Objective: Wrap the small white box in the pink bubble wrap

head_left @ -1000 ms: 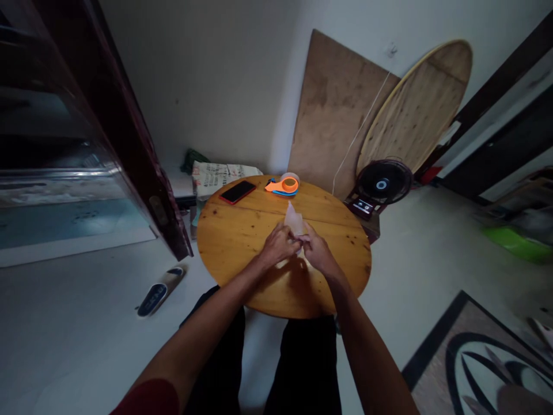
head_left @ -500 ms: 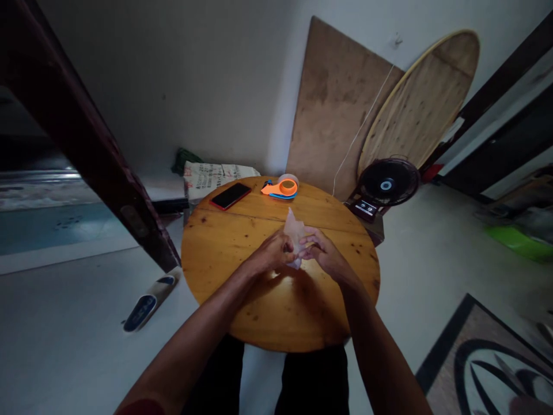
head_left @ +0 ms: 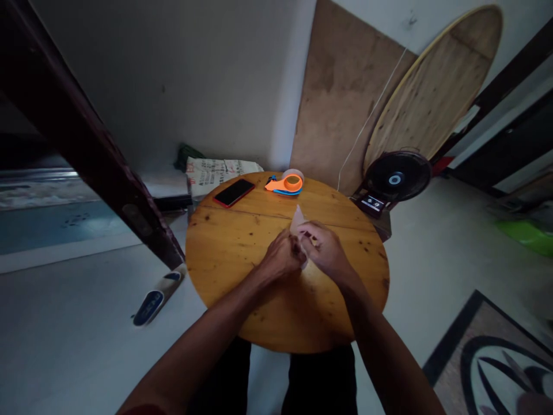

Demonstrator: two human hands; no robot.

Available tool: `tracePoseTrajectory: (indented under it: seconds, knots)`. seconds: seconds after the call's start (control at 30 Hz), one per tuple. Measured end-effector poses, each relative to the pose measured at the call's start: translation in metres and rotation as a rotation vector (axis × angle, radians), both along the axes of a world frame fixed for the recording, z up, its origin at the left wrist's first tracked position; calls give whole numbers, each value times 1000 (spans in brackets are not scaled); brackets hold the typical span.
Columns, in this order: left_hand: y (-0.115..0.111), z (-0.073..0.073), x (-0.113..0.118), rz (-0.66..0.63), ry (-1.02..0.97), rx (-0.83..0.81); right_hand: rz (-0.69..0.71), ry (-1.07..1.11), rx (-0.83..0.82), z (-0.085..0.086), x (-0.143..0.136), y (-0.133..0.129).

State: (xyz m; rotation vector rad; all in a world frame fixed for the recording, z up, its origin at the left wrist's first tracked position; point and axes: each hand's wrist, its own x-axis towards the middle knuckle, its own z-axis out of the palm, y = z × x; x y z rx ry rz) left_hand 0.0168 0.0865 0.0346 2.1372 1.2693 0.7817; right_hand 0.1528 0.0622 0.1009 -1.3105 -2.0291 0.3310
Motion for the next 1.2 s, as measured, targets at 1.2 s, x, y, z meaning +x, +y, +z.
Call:
tracePoseTrajectory:
  seconds: [1.2]
  knots:
    - [2,-9,-3,-7,-120,10,300,496,-934,-4,-66,-172]
